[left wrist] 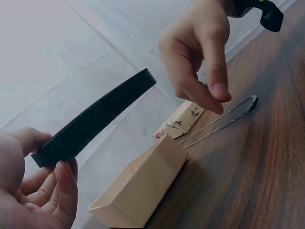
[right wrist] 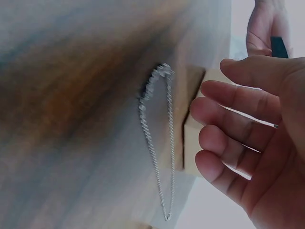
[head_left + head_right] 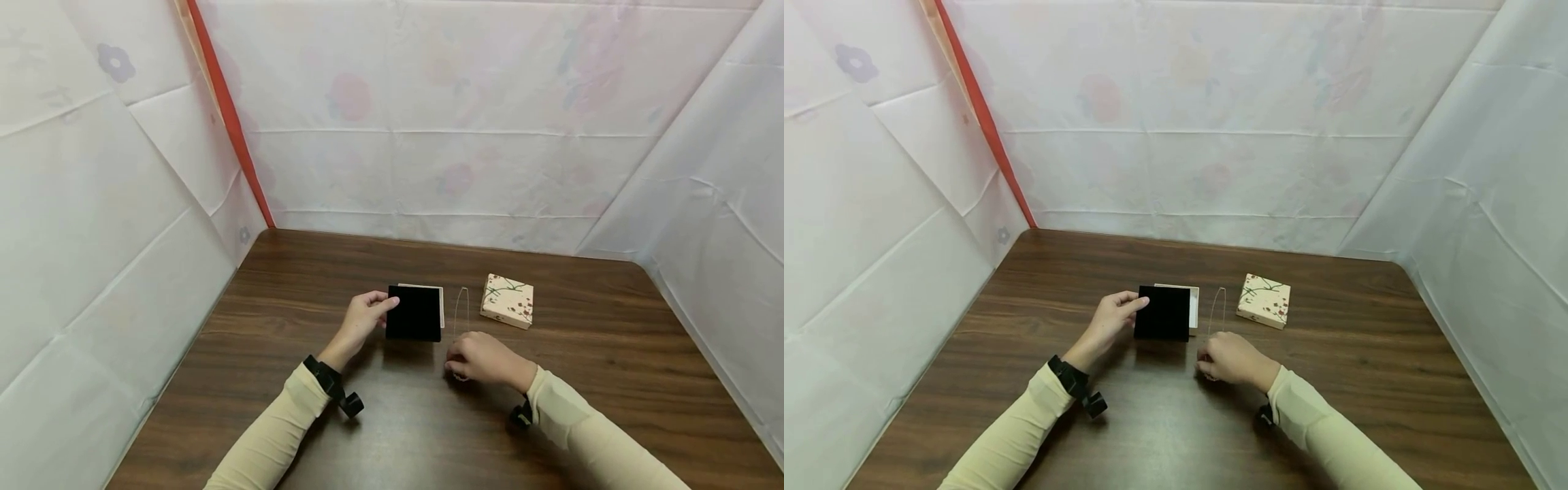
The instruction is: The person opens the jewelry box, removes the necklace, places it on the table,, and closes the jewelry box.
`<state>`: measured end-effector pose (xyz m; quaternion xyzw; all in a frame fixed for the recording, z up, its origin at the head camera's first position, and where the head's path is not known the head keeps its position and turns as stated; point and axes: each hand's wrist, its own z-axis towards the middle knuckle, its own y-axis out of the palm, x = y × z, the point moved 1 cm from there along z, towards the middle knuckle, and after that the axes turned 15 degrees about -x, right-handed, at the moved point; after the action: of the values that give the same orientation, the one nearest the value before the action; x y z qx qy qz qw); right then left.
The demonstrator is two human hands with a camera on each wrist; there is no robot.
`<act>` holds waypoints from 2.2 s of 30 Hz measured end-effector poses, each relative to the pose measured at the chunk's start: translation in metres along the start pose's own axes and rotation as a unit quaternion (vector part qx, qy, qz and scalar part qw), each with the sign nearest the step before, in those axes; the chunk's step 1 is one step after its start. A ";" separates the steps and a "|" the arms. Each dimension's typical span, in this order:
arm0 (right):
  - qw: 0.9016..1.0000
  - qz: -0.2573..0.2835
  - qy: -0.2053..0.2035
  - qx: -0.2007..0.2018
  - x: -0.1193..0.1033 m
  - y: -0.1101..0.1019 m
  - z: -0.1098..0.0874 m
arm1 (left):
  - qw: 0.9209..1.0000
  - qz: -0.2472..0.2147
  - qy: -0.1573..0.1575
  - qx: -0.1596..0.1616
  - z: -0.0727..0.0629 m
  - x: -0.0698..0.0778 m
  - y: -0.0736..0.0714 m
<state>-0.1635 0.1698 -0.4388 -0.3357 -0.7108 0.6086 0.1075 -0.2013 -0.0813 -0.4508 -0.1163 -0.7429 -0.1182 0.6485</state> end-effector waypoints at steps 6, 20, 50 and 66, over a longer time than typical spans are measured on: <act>0.999 0.017 0.015 0.025 0.004 -0.010 0.002 | 1.000 -0.002 -0.001 0.003 -0.001 -0.001 -0.001; 0.995 0.041 0.004 0.090 0.010 -0.026 0.012 | 1.000 0.002 -0.005 0.002 -0.001 -0.001 -0.003; 0.967 0.179 0.063 0.172 0.018 -0.044 0.017 | 1.000 -0.011 0.022 0.016 -0.002 0.005 0.002; 0.946 0.213 0.087 0.228 0.012 -0.043 0.025 | 1.000 -0.009 0.009 -0.013 -0.001 0.012 0.002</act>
<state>-0.2016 0.1564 -0.4075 -0.4974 -0.4529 0.7316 0.1104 -0.2010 -0.0800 -0.4389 -0.1168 -0.7365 -0.1347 0.6525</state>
